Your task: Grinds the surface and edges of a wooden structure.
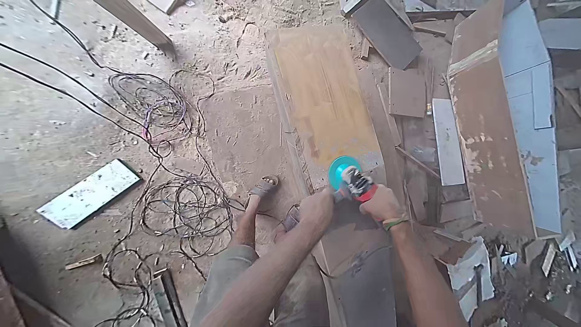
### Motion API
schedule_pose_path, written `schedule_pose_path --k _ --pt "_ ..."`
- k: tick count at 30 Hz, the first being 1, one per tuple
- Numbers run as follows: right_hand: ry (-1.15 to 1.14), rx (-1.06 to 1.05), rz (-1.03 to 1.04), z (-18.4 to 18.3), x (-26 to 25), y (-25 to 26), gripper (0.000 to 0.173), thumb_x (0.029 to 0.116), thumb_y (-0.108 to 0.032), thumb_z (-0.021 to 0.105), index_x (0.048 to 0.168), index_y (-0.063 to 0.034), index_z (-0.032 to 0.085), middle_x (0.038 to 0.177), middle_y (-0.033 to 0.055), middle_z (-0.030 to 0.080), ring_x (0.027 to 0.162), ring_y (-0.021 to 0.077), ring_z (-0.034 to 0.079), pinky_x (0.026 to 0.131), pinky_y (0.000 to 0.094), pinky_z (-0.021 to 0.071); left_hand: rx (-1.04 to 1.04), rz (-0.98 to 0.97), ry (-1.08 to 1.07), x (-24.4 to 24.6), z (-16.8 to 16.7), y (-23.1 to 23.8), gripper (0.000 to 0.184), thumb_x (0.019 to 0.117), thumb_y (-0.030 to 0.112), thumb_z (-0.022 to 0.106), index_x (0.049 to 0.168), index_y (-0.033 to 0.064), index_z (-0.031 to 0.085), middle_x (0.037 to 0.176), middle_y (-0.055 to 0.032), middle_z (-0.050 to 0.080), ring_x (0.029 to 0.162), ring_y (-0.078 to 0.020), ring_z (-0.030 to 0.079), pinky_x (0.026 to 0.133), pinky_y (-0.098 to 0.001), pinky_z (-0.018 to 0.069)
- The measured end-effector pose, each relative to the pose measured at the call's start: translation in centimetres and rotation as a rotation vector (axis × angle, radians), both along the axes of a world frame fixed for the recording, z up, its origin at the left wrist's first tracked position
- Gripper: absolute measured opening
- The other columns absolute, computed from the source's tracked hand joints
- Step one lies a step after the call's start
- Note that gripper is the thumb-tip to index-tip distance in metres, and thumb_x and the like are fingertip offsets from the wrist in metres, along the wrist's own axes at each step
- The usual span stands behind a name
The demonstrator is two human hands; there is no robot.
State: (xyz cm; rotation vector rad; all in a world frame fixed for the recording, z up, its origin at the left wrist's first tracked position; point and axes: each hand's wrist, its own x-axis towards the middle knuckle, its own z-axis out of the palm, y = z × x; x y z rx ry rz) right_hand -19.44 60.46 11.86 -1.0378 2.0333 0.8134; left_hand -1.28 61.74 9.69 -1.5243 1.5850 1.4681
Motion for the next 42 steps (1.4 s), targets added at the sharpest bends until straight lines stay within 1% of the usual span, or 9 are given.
schedule_pose_path --k 4,7,12,20,27,30,33,36,42 --pt "-0.149 0.104 0.226 -0.4 6.9 1.7 0.067 0.0689 -0.035 0.083 0.127 -0.0086 0.064 0.115 0.0146 0.073 0.108 0.0323 0.072 0.088 0.0562 0.0595 0.108 0.026 -0.186 6.6 -0.7 4.4 0.034 0.0902 0.026 0.064 0.123 0.0154 0.061 0.108 -0.0129 0.074 0.1 -0.0344 0.073 0.079 -0.0572 0.0588" --pt "-0.155 0.147 0.266 -0.2 8.0 0.7 0.064 0.07 -0.035 0.081 0.126 -0.0085 0.063 0.113 0.0137 0.073 0.107 0.031 0.072 0.087 0.0535 0.0597 0.129 0.023 -0.206 7.6 -1.1 4.3 0.035 0.0894 0.028 0.064 0.122 0.0151 0.061 0.108 -0.0124 0.074 0.101 -0.0342 0.073 0.08 -0.0559 0.0592" --pt "-0.071 0.109 0.149 -0.2 3.9 -1.5 0.069 0.0668 -0.03 0.086 0.128 -0.0077 0.064 0.118 0.0154 0.072 0.111 0.0322 0.071 0.091 0.0558 0.0586 0.128 -0.021 -0.093 3.7 -0.5 0.3 0.034 0.0892 0.024 0.065 0.121 0.0133 0.06 0.108 -0.0133 0.073 0.102 -0.0346 0.073 0.079 -0.0575 0.0586" --pt "0.1 0.046 -0.009 0.9 -2.8 -2.5 0.065 0.0622 -0.029 0.089 0.12 -0.0084 0.068 0.114 0.0159 0.073 0.108 0.0339 0.071 0.089 0.0586 0.0581 0.065 -0.089 0.056 -3.5 -1.3 -3.1 0.035 0.086 0.022 0.068 0.119 0.0116 0.066 0.112 -0.0152 0.073 0.104 -0.0373 0.072 0.078 -0.0621 0.0576" --pt "0.19 -0.023 -0.154 0.8 -7.6 -3.6 0.074 0.0585 -0.025 0.094 0.12 0.0014 0.064 0.116 0.0225 0.07 0.109 0.0372 0.07 0.091 0.0588 0.0569 -0.026 -0.13 0.187 -7.9 -0.8 -6.7 0.031 0.0922 0.025 0.066 0.118 0.0069 0.067 0.116 -0.0189 0.071 0.109 -0.0394 0.069 0.082 -0.0634 0.0565" --pt "0.108 -0.01 -0.085 0.8 -4.8 -2.9 0.071 0.0585 -0.029 0.093 0.118 -0.0014 0.067 0.115 0.021 0.071 0.109 0.0373 0.07 0.09 0.0606 0.0573 -0.005 -0.106 0.126 -4.7 -0.5 -4.9 0.029 0.0933 0.023 0.064 0.119 0.0089 0.066 0.114 -0.0177 0.071 0.106 -0.0381 0.07 0.08 -0.0621 0.0569" --pt "-0.064 0.057 0.085 0.9 1.0 -1.8 0.064 0.0652 -0.031 0.088 0.12 -0.0057 0.068 0.115 0.0178 0.072 0.109 0.0361 0.071 0.089 0.0612 0.058 0.057 -0.045 -0.041 1.0 -0.2 -1.0 0.033 0.0911 0.025 0.064 0.122 0.0143 0.065 0.112 -0.0141 0.073 0.104 -0.036 0.072 0.08 -0.0609 0.0577" --pt "-0.188 0.117 0.239 0.2 5.4 -1.6 0.06 0.0709 -0.034 0.081 0.122 -0.0064 0.065 0.115 0.016 0.072 0.108 0.0336 0.072 0.087 0.0577 0.0592 0.068 0.01 -0.191 5.3 -1.0 1.8 0.032 0.0895 0.033 0.065 0.117 0.0158 0.064 0.106 -0.012 0.074 0.1 -0.034 0.073 0.079 -0.0584 0.0586" --pt "-0.137 0.176 0.237 1.7 4.4 -4.2 0.058 0.0734 -0.031 0.081 0.122 -0.0034 0.066 0.117 0.0181 0.071 0.111 0.0348 0.071 0.089 0.0577 0.0581 0.132 0.021 -0.115 3.8 -1.1 0.1 0.033 0.0883 0.03 0.066 0.117 0.0139 0.064 0.107 -0.0128 0.073 0.101 -0.0335 0.073 0.08 -0.059 0.0585"
